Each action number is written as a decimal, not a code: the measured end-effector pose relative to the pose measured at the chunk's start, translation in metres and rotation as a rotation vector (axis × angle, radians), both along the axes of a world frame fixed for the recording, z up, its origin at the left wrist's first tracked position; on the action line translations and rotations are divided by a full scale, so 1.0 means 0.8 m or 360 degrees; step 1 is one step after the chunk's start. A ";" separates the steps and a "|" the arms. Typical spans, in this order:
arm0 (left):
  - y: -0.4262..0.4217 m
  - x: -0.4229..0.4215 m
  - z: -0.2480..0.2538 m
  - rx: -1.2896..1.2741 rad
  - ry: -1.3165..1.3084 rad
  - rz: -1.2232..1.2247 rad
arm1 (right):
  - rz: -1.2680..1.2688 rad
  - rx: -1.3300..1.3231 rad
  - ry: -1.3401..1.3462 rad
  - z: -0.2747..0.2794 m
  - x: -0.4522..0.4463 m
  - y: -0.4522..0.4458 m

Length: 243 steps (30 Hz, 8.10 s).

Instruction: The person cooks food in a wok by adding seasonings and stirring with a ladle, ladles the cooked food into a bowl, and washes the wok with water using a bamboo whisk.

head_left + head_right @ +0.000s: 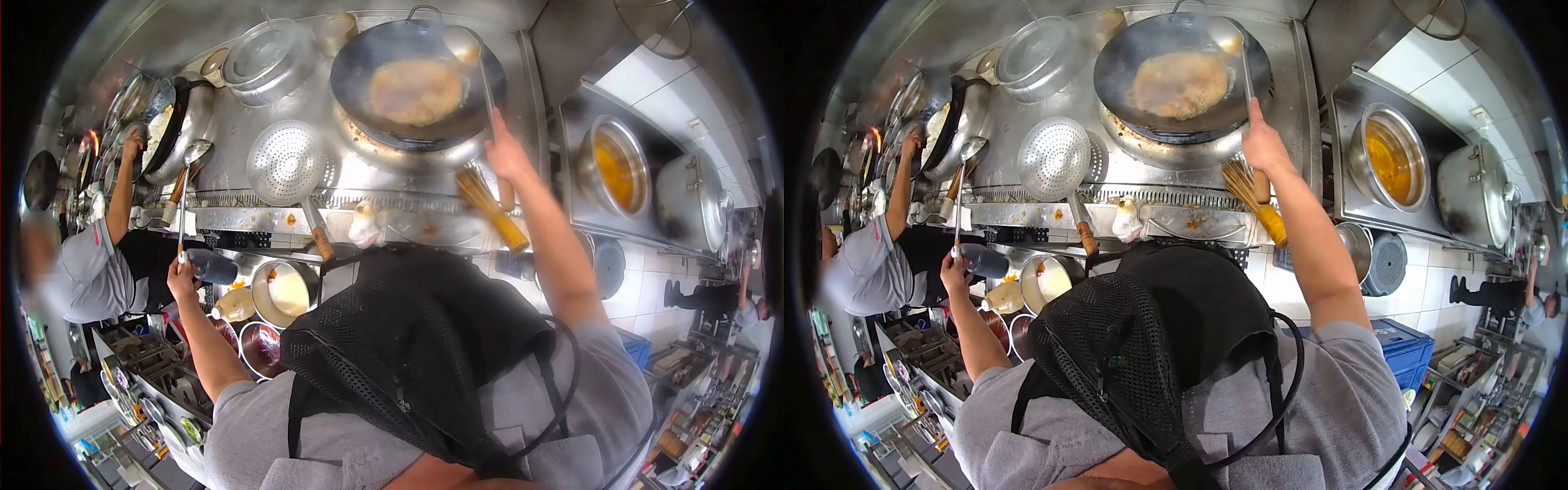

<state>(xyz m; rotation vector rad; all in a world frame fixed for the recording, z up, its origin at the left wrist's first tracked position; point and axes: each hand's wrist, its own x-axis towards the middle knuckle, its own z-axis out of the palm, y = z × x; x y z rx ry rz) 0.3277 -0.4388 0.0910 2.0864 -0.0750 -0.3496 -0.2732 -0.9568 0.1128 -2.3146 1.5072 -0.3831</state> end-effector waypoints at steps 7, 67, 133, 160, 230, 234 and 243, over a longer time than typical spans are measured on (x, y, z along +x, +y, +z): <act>0.061 -0.027 -0.027 -0.0267 0.0316 0.0117 | -0.0171 0.2135 -0.1689 0.048 0.001 0.033; -0.529 -0.425 0.008 -0.0570 -0.0729 -0.2273 | 0.0204 0.1270 -0.1308 0.095 0.110 0.039; -0.075 -0.578 -0.089 -0.1320 0.0804 0.0539 | 0.1417 0.2404 -0.0137 0.049 0.010 0.183; -0.026 -0.462 -0.187 -0.0504 0.0277 0.0647 | 0.1987 0.0956 0.1014 0.117 0.088 0.330; -0.536 -0.457 0.005 -0.0688 0.1639 -0.0929 | 0.0055 0.0643 0.0518 0.087 0.029 0.087; -0.531 -0.447 -0.009 -0.0720 0.1698 -0.0988 | 0.0009 0.0607 0.0652 0.090 0.003 0.109; -0.548 -0.460 -0.003 -0.0750 0.1745 -0.0815 | 0.0098 0.0572 0.0741 0.096 -0.013 0.090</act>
